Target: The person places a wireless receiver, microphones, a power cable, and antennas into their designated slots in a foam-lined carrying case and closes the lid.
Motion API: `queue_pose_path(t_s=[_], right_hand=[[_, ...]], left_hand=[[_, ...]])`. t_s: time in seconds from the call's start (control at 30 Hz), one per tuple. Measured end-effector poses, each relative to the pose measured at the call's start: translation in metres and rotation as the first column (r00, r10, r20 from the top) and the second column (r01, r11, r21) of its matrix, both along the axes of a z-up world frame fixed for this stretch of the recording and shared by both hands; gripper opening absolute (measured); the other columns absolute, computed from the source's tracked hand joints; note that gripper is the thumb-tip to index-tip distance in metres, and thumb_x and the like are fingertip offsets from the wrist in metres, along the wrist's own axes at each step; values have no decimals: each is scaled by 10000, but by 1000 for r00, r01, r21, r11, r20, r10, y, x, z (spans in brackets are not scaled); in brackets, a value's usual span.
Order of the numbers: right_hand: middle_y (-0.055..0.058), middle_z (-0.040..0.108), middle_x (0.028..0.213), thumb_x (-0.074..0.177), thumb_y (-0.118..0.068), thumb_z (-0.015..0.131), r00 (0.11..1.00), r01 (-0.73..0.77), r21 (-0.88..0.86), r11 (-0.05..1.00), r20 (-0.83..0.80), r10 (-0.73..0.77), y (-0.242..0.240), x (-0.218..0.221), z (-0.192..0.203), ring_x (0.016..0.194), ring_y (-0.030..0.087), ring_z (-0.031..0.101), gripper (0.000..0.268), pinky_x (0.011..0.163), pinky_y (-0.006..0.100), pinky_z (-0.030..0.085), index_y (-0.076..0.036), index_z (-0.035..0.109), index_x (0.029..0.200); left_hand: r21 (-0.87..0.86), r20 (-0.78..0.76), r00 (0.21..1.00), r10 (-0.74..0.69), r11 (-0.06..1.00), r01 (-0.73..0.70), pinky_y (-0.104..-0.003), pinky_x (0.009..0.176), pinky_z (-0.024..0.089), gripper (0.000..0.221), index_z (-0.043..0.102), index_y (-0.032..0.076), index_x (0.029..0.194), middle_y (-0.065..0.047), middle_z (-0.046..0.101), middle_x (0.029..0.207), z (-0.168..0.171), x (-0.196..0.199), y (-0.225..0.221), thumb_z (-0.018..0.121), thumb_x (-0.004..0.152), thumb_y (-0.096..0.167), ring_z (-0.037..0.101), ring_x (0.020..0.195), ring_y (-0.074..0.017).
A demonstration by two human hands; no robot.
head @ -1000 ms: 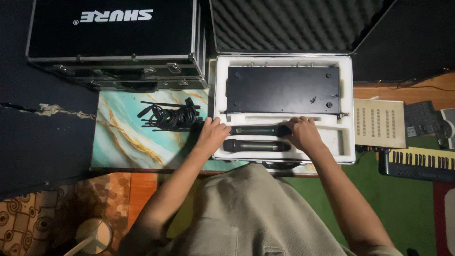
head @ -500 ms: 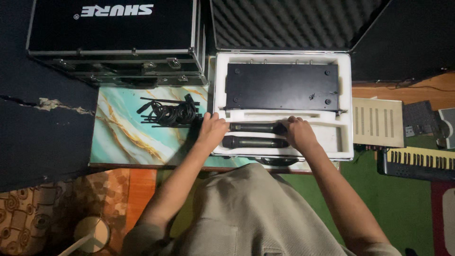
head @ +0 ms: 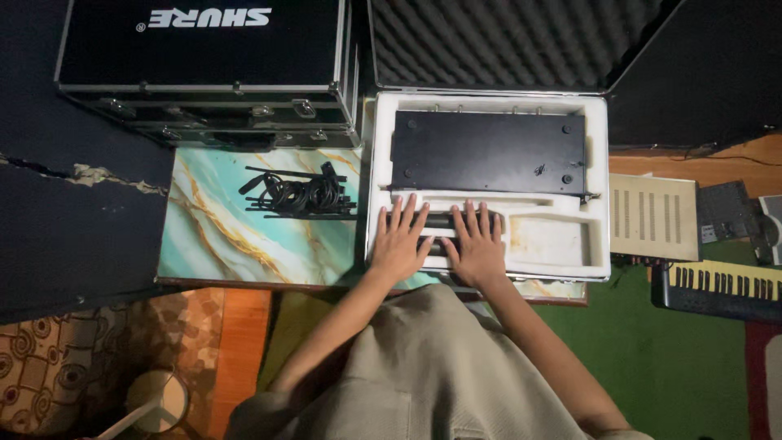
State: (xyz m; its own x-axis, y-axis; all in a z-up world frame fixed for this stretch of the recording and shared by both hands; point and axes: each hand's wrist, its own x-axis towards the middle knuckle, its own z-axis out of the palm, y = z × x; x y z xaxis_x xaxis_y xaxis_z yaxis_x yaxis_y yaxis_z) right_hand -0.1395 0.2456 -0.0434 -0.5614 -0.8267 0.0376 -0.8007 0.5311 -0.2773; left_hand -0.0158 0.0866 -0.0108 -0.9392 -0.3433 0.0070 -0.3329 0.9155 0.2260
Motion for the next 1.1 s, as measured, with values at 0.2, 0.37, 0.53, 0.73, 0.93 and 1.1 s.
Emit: queue_pose_path(t_s=[0.2, 0.37, 0.53, 0.73, 0.93, 1.1], right_hand=[[177, 232, 1681, 1011, -529, 405, 1000, 7, 26, 1000, 22, -7, 2, -1, -10, 1556, 410, 156, 723, 1231, 595, 89, -163, 284, 1622], [169, 221, 1687, 1003, -526, 409, 1000, 2, 8, 1000, 21, -2, 1, -1, -2, 1556, 411, 151, 723, 1229, 595, 77, -167, 283, 1618], [203, 215, 1691, 1017, -460, 482, 996, -29, -122, 992, 84, 40, 8, -5, 52, 1557, 444, 138, 719, 1238, 603, 80, -104, 301, 1614], [232, 232, 1694, 990, -343, 550, 980, -87, -297, 951, 149, 136, 39, -6, 138, 1580, 468, 139, 721, 1262, 603, 100, -41, 318, 1603], [262, 252, 1675, 973, -324, 610, 957, -143, -331, 933, 193, 215, 32, -3, 165, 1568, 471, 158, 749, 1246, 607, 139, 0, 326, 1586], [279, 330, 1624, 949, -297, 647, 939, -217, -346, 913, 182, 293, 21, 5, 175, 1521, 470, 282, 736, 1225, 564, 233, 1, 352, 1554]], left_hand=[[-9, 5, 1000, -9, 1000, 9, -611, 1220, 147, 734, 322, 149, 1603, -164, 214, 1680, -7, 2, -1, 507, 985, 498, 206, 1535, -390], [-14, -23, 1000, -13, 1000, 13, -628, 1220, 141, 749, 317, 155, 1611, -164, 215, 1683, 1, 1, 1, 523, 985, 510, 204, 1539, -397], [-10, -162, 987, 8, 1000, -10, -661, 1223, 123, 763, 318, 164, 1618, -187, 200, 1690, 51, 13, 2, 550, 986, 523, 176, 1555, -438], [40, -247, 959, 137, 991, -131, -709, 1211, 97, 821, 311, 158, 1625, -203, 175, 1703, 125, 52, 22, 587, 959, 552, 147, 1563, -488], [60, -283, 919, 275, 961, -269, -740, 1204, 81, 814, 333, 141, 1619, -201, 177, 1705, 150, 56, 46, 604, 963, 541, 143, 1567, -492], [48, -366, 826, 428, 895, -443, -749, 1210, 57, 758, 381, 102, 1602, -199, 233, 1699, 159, 82, 50, 617, 985, 474, 156, 1573, -492]])
